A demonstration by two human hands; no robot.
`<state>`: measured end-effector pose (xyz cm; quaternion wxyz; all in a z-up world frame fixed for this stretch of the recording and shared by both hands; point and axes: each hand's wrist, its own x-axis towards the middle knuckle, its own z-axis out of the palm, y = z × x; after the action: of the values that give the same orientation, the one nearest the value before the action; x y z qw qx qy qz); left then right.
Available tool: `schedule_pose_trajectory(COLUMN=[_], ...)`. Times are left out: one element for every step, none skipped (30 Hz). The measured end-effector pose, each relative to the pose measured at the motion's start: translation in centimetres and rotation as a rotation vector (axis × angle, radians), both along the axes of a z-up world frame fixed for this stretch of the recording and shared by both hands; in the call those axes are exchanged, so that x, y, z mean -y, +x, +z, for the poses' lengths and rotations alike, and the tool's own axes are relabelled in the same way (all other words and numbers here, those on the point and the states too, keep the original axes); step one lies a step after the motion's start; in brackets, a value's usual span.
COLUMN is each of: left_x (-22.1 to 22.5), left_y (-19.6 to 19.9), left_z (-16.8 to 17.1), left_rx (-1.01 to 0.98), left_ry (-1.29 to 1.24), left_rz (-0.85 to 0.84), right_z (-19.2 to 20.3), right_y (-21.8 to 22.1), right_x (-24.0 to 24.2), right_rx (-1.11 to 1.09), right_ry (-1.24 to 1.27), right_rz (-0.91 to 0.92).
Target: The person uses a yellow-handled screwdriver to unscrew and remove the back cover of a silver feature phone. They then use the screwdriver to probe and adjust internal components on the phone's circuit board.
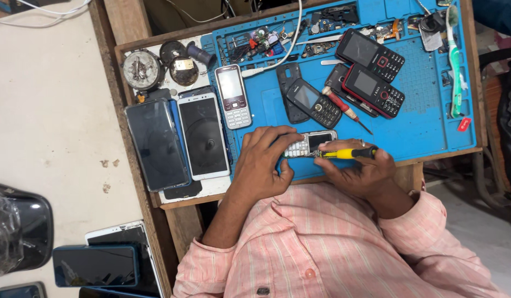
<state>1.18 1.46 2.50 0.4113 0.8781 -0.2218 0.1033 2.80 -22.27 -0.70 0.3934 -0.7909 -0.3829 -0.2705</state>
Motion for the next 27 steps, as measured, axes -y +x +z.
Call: schedule_pose_trajectory(left_x=[0.0, 0.0, -0.1, -0.1, -0.1, -0.2, -0.2, -0.2, -0.2, -0.2, -0.2, -0.2, -0.2, -0.2, -0.1, -0.3, -0.3, -0.2, -0.2, -0.2, -0.3, -0.2, -0.1, -0.1, -0.1, -0.1, 0.0], left_y=[0.0, 0.0, 0.0, 0.0, -0.1, 0.0, 0.1, 0.1, 0.2, -0.1, -0.3, -0.1, 0.0, 0.0, 0.0, 0.1, 0.0, 0.0, 0.0, 0.0, 0.0, 0.0, -0.1, -0.1, -0.1, 0.1, 0.2], left_z=[0.0, 0.0, 0.0, 0.0, 0.0, 0.1, 0.2, 0.3, 0.3, 0.2, 0.0, 0.0, 0.0, -0.1, -0.2, -0.3, -0.3, -0.2, -0.2, -0.2, -0.2, -0.3, -0.3, -0.3, -0.3, -0.2, -0.2], left_rx=[0.001, 0.001, 0.000, 0.001, 0.002, 0.006, 0.010, 0.008, 0.005, -0.009, -0.013, -0.008, -0.003, -0.001, 0.000, 0.003, 0.003, 0.004, 0.006, 0.006, 0.005, 0.005, 0.000, -0.005, -0.010, 0.000, 0.009], left_ry=[-0.006, -0.017, -0.028, -0.041, -0.041, -0.041, -0.040, -0.038, -0.036, -0.037, -0.030, -0.022, -0.013, -0.011, -0.009, -0.001, -0.004, -0.006, -0.009, -0.007, -0.005, -0.007, -0.007, -0.005, -0.003, -0.008, -0.014], left_rz=[0.001, 0.002, 0.003, 0.005, 0.000, -0.005, -0.009, -0.013, -0.017, -0.021, -0.017, -0.014, -0.011, -0.012, -0.013, -0.017, -0.016, -0.013, -0.010, -0.009, -0.009, -0.010, -0.007, -0.005, -0.003, 0.004, 0.010], right_z=[0.0, 0.1, 0.2, 0.5, 0.7, 1.0, 1.1, 1.2, 1.1, 0.8, 0.5, 0.1, -0.1, -0.3, -0.5, -0.7, -0.9, -0.9, -1.0, -0.9, -0.9, -0.8, -0.7, -0.6, -0.5, -0.5, -0.4], right_y=[0.0, -0.1, -0.1, 0.0, -0.1, 0.0, 0.1, 0.1, 0.3, 0.0, -0.1, 0.1, 0.3, 0.3, 0.4, 0.3, 0.3, 0.3, 0.3, 0.3, 0.3, 0.3, 0.2, 0.2, 0.3, 0.5, 0.8], right_x=[-0.2, -0.4, -0.5, -0.6, -0.8, -1.0, -1.2, -1.5, -1.9, -2.1, -2.2, -2.4, -2.3, -2.1, -1.8, -1.8, -1.8, -1.8, -2.0, -2.0, -2.0, -1.9, -1.8, -1.8, -1.8, -1.9, -1.9], right_rx=[-0.034, -0.004, 0.026, 0.058, 0.050, 0.046, 0.043, -0.004, -0.051, -0.109, -0.044, 0.030, 0.104, 0.077, 0.051, 0.026, 0.016, 0.007, -0.001, 0.014, 0.030, 0.046, 0.027, 0.008, -0.011, 0.021, 0.053], right_ry=[0.011, 0.009, 0.006, 0.002, -0.062, -0.126, -0.190, -0.147, -0.105, -0.065, -0.043, -0.021, 0.002, -0.009, -0.020, -0.026, -0.001, 0.025, 0.051, 0.020, -0.011, -0.046, -0.058, -0.068, -0.078, -0.062, -0.047], right_rz=[0.004, 0.008, 0.013, 0.018, -0.001, -0.020, -0.038, -0.006, 0.026, 0.058, 0.081, 0.105, 0.128, 0.115, 0.102, 0.086, 0.093, 0.102, 0.111, 0.098, 0.085, 0.072, 0.062, 0.052, 0.042, 0.067, 0.093])
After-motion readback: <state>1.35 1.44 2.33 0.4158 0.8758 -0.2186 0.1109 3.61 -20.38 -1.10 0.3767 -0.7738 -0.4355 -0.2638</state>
